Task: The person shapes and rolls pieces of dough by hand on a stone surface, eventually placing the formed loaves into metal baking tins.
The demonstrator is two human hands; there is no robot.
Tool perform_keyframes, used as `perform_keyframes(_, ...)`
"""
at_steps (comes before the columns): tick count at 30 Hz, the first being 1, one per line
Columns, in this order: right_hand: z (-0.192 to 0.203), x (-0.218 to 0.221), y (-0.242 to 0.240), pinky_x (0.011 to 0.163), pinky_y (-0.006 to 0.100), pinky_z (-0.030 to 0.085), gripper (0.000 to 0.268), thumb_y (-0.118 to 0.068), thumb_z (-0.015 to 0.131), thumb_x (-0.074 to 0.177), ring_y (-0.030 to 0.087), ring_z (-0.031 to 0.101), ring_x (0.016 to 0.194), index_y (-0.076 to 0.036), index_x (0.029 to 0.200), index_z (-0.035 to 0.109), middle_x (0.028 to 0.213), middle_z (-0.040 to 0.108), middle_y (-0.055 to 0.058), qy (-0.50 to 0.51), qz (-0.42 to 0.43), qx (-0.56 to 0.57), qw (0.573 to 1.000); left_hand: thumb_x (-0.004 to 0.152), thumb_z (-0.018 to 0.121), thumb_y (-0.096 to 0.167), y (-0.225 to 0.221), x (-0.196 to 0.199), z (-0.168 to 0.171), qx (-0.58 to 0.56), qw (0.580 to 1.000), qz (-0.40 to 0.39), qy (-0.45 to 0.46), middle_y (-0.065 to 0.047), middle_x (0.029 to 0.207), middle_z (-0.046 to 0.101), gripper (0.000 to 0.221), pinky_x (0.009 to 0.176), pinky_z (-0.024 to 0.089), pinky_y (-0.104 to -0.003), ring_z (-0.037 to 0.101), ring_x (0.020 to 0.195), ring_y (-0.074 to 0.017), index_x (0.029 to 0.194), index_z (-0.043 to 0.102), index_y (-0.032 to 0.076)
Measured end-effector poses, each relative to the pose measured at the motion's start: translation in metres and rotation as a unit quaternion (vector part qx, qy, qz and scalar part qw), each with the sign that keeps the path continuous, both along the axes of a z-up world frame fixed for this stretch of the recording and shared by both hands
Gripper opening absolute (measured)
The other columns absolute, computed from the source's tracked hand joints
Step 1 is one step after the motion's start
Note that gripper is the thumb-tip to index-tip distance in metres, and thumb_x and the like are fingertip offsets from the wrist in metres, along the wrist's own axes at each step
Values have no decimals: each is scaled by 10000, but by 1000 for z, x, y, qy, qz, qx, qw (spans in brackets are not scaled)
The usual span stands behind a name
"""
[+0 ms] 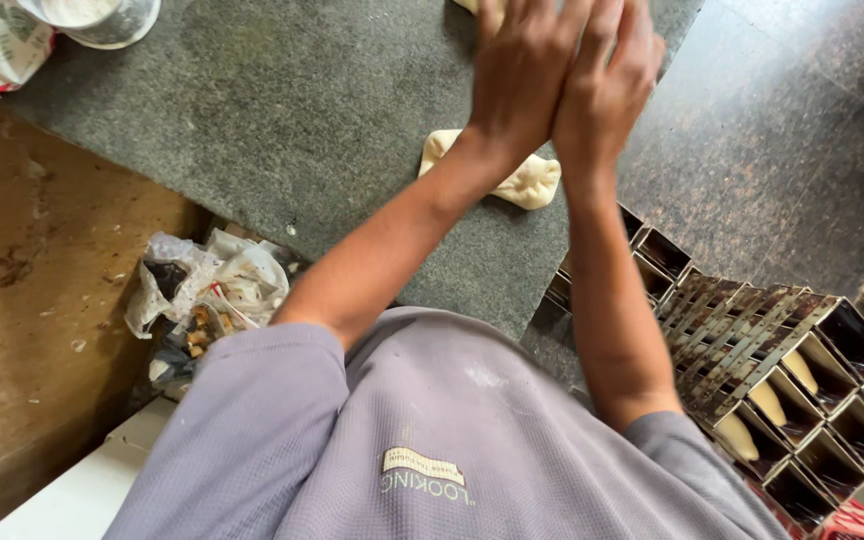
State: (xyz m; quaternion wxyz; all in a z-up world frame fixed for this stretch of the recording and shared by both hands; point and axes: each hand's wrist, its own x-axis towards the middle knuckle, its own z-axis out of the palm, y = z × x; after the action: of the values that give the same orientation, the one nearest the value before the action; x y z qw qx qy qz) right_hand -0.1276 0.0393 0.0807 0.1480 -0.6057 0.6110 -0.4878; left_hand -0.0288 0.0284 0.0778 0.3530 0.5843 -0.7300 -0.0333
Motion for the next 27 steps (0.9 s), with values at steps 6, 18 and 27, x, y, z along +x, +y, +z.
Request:
perform_keyframes(6, -105, 27, 31, 1131, 610, 234, 475, -418, 484, 1078, 416, 349, 1403, -18, 1302, 606, 1388, 533, 215, 378, -107, -19, 919, 1034, 587, 349, 26, 29, -121, -28, 996, 37, -77, -126, 1532, 467, 372, 1172, 139, -740, 336, 1501, -281, 1338, 591, 135)
perform_keyframes(18, -117, 26, 16, 1081, 534, 330, 352, -339, 563, 1030, 354, 507, 1278, -62, 1229, 649, 1287, 594, 170, 256, -69, 82, 961, 1015, 584, 454, 9, 25, -142, 88, 991, 69, -70, -100, 1406, 587, 369, 1186, 208, -693, 443, 1437, -305, 1188, 652, 135)
perform_keyframes(27, -123, 21, 19, 1127, 633, 249, 558, -507, 391, 1043, 402, 384, 1419, -88, 1376, 552, 1482, 478, 195, 293, -31, 209, 932, 987, 530, 420, -5, 36, -172, 162, 984, -35, -69, -116, 1606, 370, 574, 1194, 182, -616, 253, 1517, -322, 1486, 474, 142)
